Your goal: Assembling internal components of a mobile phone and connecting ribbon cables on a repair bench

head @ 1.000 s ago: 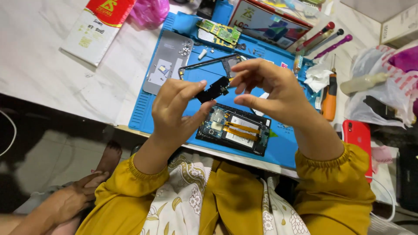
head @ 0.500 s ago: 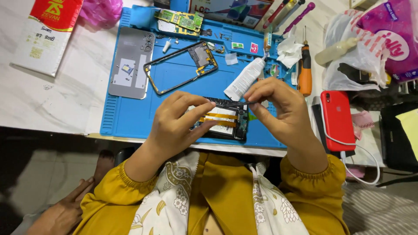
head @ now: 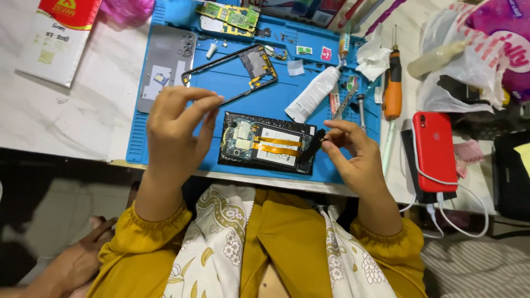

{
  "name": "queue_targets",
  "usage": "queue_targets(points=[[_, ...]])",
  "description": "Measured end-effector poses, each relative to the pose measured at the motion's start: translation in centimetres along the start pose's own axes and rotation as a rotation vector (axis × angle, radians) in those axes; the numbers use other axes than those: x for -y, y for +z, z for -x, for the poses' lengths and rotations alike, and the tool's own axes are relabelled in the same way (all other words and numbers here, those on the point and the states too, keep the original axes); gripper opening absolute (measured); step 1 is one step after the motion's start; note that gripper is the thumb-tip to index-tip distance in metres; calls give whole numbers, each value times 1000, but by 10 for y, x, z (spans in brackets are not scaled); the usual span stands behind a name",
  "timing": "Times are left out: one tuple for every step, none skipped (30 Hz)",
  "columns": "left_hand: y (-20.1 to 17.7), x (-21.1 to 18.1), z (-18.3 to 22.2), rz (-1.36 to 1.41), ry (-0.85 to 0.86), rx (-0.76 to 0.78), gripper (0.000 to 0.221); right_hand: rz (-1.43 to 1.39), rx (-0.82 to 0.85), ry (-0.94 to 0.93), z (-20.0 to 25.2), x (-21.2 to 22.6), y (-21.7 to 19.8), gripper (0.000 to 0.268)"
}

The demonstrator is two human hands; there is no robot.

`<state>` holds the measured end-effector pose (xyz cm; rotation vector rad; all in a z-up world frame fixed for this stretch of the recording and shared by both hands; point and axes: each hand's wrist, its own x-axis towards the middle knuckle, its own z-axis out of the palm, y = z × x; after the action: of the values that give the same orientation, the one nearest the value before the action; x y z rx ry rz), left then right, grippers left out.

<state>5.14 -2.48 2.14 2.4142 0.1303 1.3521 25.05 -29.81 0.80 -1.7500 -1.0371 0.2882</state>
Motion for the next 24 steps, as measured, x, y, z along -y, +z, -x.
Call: queue_targets(points=[[-7, 3, 0, -11, -3, -1, 20, -7, 8, -5, -1, 1, 1, 33], [-14, 6, 1, -32, -12, -14, 23, 0, 27, -26, -3, 2, 1, 33], [-21, 9, 1, -51, -20, -27, 25, 8, 45, -48, -4, 3, 1, 32], [-25, 10, 1, -61, -22, -29, 25, 3, 51, -53, -8, 9, 3, 32], [-29, 11, 1, -67, -24, -20, 25, 16, 64, -74, -10, 14, 5, 30], [-32, 11, 0, -73, -26, -10, 24, 29, 76, -94, -13, 20, 7, 27], [-32, 11, 1, -77, -22, -16, 24, 30, 76, -102, -15, 24, 10, 27], [-32, 11, 2, -83, -26, 1, 23, 42, 79, -102, -18, 29, 12, 29], [-32, 11, 1, -88, -26, 16, 23, 56, 78, -104, -21, 34, 15, 32], [-30, 11, 2, -91, -19, 8, 23, 58, 74, -114, -21, 35, 17, 32], [-29, 11, 5, -92, -11, 48, 21, 68, 63, -137, -22, 36, 19, 32], [-29, 10, 8, -93, -4, 88, 21, 79, 52, -160, -23, 37, 22, 32], [-29, 8, 8, -106, -1, 72, 21, 79, 58, -180, -23, 38, 24, 32], [-29, 5, 8, -100, 20, 110, 19, 89, 33, -197, -23, 39, 25, 32], [-29, 3, 7, -90, 41, 150, 17, 102, 5, -211, -22, 40, 25, 31], [-32, 0, 7, -98, 44, 136, 17, 105, 8, -227, -22, 40, 29, 31], [-33, -2, 7, -80, 42, 195, 17, 94, -5, -233, -21, 40, 31, 31], [-34, -4, 7, -63, 39, 254, 17, 84, -17, -238, -21, 38, 33, 31], [-34, -4, 7, -62, 44, 250, 17, 87, -21, -242, -21, 39, 36, 31], [-34, -3, 8, -54, 17, 302, 21, 109, -34, -253, -21, 39, 39, 31], [-34, -3, 11, -46, -14, 356, 24, 129, -43, -259, -20, 38, 43, 32], [-31, 2, 16, -45, -13, 354, 24, 131, -44, -261, -20, 36, 43, 32], [-28, 7, 20, -114, -39, 382, 26, 142, -45, -253, -20, 35, 43, 32], [-24, 12, 24, -183, -65, 409, 28, 152, -47, -244, -20, 33, 44, 32]])
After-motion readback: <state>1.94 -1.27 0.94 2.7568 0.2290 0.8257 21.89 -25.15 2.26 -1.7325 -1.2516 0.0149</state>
